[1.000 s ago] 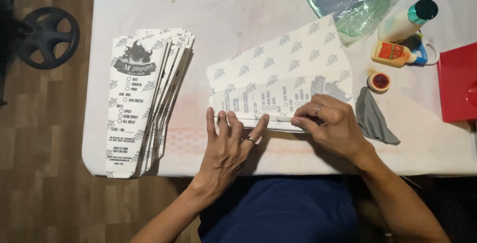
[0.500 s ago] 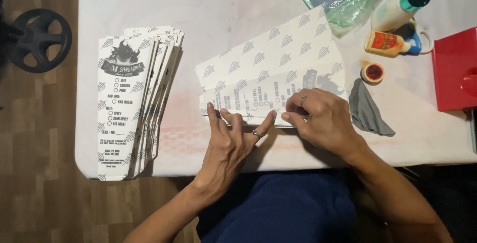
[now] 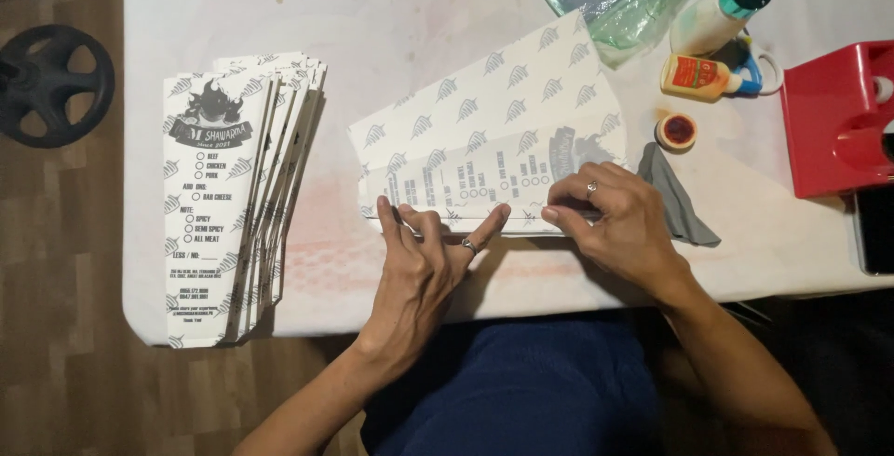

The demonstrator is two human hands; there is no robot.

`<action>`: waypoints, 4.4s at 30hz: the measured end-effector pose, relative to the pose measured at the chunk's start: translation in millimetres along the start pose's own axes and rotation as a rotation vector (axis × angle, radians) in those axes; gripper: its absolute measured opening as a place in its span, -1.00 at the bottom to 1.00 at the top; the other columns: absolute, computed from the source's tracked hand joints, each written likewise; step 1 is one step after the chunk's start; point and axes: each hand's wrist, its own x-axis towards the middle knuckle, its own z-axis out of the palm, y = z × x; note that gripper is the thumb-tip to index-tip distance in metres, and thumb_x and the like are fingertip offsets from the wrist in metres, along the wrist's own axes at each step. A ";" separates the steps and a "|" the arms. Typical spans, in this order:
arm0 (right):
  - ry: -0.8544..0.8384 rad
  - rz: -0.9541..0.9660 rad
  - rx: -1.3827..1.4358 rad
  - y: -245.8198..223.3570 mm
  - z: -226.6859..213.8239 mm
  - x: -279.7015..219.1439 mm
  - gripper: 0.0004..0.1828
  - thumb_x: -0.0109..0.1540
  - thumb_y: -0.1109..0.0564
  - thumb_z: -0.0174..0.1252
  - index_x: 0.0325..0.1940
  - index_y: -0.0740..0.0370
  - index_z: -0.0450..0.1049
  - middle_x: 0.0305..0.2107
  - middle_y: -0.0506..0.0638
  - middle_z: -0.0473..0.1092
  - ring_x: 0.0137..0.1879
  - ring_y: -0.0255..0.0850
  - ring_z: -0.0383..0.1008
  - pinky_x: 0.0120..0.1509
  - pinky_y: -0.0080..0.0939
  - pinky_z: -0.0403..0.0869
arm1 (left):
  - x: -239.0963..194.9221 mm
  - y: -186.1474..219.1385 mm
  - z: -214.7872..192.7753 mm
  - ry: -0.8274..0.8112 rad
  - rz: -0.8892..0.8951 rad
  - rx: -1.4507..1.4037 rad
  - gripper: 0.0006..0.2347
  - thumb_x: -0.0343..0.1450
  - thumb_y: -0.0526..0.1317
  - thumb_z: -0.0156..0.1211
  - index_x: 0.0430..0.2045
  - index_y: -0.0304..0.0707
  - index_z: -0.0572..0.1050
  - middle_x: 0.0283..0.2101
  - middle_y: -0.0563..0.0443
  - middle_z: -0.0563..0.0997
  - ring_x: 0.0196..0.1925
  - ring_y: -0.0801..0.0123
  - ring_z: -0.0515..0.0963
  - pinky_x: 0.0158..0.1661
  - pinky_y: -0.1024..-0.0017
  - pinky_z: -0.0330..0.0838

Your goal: Folding and taping paper food wrappers at a manual workstation.

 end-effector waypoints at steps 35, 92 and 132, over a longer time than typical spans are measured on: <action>-0.054 -0.341 0.229 -25.6 -19.1 11.0 -0.75 0.27 0.26 0.28 0.01 0.40 0.50 -0.05 0.24 0.47 0.08 0.10 0.50 0.22 0.03 0.46 | 1.2 -0.2 -2.5 0.030 -0.032 -0.066 -0.19 0.42 -0.51 0.01 0.52 0.14 -0.26 -0.23 -0.54 0.53 -0.18 -0.15 0.64 0.22 -0.24 0.32; -0.127 -0.343 0.240 -58.6 31.0 49.3 -0.52 0.21 0.00 0.35 0.08 0.35 0.43 -0.36 0.13 0.45 -0.23 0.05 0.53 -0.12 -0.01 0.59 | -11.6 28.6 55.8 0.676 -0.548 -0.642 -0.43 0.53 0.12 -0.22 0.15 -0.45 0.47 -0.17 -0.32 0.60 -0.12 -0.07 0.67 0.19 -0.48 0.20; 0.407 -0.425 -0.171 -35.4 50.7 -1.6 -0.80 0.13 0.18 0.48 -0.19 -0.06 0.72 -0.35 -0.20 0.61 -0.27 -0.25 0.50 0.20 -0.10 0.33 | -44.2 -35.8 88.7 0.844 -0.803 -0.872 -0.84 0.43 -0.43 0.33 -0.26 -0.75 0.59 -0.17 -0.46 0.59 -0.16 -0.24 0.58 -0.13 0.05 0.54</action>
